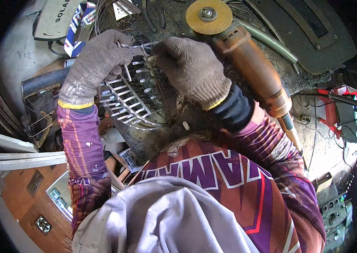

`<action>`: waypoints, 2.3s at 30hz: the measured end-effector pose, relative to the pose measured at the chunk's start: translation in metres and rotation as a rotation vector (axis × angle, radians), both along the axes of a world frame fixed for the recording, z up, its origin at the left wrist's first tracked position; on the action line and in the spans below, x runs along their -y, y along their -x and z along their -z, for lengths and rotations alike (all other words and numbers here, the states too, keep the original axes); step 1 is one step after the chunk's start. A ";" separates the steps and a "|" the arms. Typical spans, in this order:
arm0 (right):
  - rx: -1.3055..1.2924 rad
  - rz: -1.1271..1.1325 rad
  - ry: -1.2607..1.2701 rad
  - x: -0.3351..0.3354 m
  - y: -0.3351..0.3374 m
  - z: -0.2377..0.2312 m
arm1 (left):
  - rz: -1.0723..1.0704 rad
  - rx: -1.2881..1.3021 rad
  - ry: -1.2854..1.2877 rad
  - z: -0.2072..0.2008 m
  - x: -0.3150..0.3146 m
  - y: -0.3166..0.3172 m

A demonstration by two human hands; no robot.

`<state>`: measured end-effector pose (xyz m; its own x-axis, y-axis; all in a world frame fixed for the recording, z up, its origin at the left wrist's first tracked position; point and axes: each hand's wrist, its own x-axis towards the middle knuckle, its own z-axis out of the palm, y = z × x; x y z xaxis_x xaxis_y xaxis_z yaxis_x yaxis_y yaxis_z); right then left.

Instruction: The person inserts metal rods into the frame of a wire basket by hand.

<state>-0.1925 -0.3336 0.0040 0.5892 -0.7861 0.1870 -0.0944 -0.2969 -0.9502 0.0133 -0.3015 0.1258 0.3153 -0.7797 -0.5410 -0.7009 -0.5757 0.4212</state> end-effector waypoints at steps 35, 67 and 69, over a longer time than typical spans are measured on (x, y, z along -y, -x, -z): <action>-0.276 0.029 0.532 0.003 -0.004 -0.026 | -0.042 -0.034 0.054 0.005 -0.005 -0.006; 0.050 0.099 0.073 -0.005 0.021 0.010 | -0.152 -0.064 0.112 -0.001 -0.017 0.023; 0.047 0.101 0.077 -0.005 0.021 0.010 | -0.151 -0.073 0.099 0.003 -0.018 0.017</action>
<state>-0.2131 -0.3285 -0.0064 0.4973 -0.8231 0.2742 -0.0837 -0.3601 -0.9292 -0.0033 -0.2835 0.1224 0.3954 -0.7769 -0.4901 -0.5752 -0.6254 0.5273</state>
